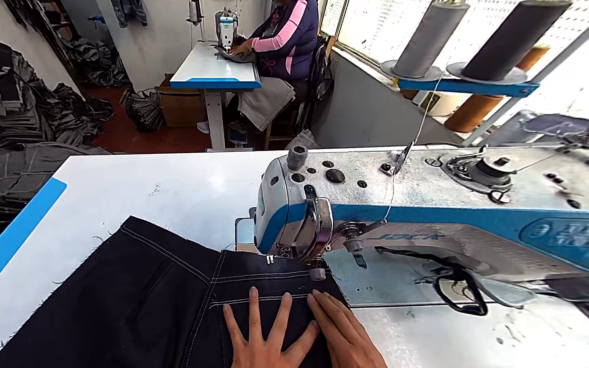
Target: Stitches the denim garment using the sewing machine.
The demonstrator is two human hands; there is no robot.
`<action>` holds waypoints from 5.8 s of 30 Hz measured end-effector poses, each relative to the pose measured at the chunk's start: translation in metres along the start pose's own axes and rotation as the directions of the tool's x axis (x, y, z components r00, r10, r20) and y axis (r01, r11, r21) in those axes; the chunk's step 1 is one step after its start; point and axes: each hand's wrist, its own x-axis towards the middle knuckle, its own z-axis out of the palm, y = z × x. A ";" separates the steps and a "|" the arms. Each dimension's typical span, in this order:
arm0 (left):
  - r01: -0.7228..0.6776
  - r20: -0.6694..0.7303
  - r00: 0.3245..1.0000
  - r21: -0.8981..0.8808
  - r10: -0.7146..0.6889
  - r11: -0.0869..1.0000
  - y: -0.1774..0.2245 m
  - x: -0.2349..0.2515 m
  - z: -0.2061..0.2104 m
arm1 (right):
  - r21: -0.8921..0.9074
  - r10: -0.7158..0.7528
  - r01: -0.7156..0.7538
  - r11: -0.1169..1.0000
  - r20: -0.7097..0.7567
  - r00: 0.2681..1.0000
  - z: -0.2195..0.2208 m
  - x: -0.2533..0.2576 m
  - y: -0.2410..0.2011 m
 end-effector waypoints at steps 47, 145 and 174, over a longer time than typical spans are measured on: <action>0.043 -0.089 0.995 0.035 -0.040 0.998 -0.070 0.013 -0.006 | 0.021 -0.083 0.084 0.996 -0.060 0.995 0.040 0.062 -0.020; 0.257 0.192 0.966 -0.623 -0.175 0.738 -0.069 0.019 -0.043 | 0.311 -0.370 0.313 0.898 0.144 0.918 0.014 0.074 0.003; -0.075 -0.419 0.901 -0.401 -0.110 0.913 -0.047 -0.010 -0.010 | 0.353 -0.420 0.352 0.867 0.136 0.897 0.014 0.078 0.007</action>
